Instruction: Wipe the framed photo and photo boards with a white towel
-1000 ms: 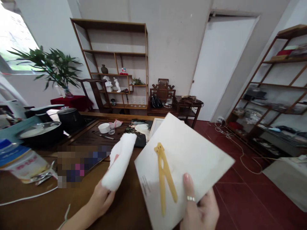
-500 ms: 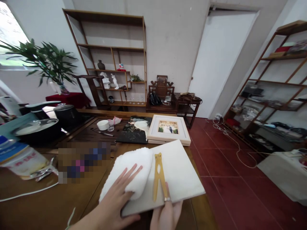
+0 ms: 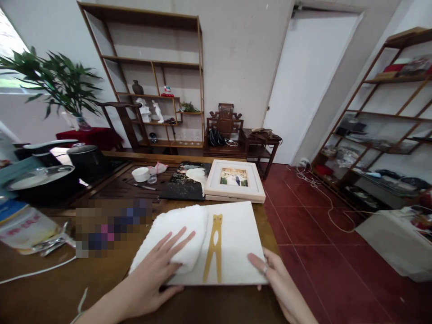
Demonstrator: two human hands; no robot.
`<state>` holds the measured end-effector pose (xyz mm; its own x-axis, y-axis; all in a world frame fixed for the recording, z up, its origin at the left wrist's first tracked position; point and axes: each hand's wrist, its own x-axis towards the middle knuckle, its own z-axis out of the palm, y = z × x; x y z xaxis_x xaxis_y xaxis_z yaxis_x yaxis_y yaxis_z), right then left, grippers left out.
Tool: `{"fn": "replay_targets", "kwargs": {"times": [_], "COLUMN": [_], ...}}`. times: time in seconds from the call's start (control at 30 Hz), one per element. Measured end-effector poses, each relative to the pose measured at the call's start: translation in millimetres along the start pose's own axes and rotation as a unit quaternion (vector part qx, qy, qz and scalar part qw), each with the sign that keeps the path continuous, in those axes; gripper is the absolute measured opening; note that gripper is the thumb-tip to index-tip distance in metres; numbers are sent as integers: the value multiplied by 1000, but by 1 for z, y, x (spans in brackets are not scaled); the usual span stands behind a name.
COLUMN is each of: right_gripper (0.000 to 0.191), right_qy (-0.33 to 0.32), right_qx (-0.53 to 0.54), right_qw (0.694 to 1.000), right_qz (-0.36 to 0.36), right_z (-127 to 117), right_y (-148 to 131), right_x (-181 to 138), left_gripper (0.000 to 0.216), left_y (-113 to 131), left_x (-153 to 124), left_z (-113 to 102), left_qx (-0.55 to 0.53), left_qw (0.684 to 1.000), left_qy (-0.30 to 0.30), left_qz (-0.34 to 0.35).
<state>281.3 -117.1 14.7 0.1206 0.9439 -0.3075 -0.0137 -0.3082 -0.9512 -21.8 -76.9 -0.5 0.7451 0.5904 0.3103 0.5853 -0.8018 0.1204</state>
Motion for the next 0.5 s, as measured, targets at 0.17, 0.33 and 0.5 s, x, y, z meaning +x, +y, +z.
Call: {"fn": "replay_targets", "kwargs": {"times": [0.17,0.33,0.5], "right_gripper": [46,46,48], "right_qy": [-43,-66,-94], "right_qx": [-231,-421,-514], "right_qw": [971,904,853], "right_qz": [-30,-37,-7], "right_z": [-9,-6,-5], "right_y": [7,4,-5], "right_x": [20,42,56], "left_gripper": [23,24,28], "left_y": [-1,-6,-15], "left_x": [1,4,9], "left_z": [2,11,18], "left_qx": [13,27,33], "left_qw": [1000,999,997], "left_qy": [-4,20,20], "left_qz": [-4,-42,-62]}}
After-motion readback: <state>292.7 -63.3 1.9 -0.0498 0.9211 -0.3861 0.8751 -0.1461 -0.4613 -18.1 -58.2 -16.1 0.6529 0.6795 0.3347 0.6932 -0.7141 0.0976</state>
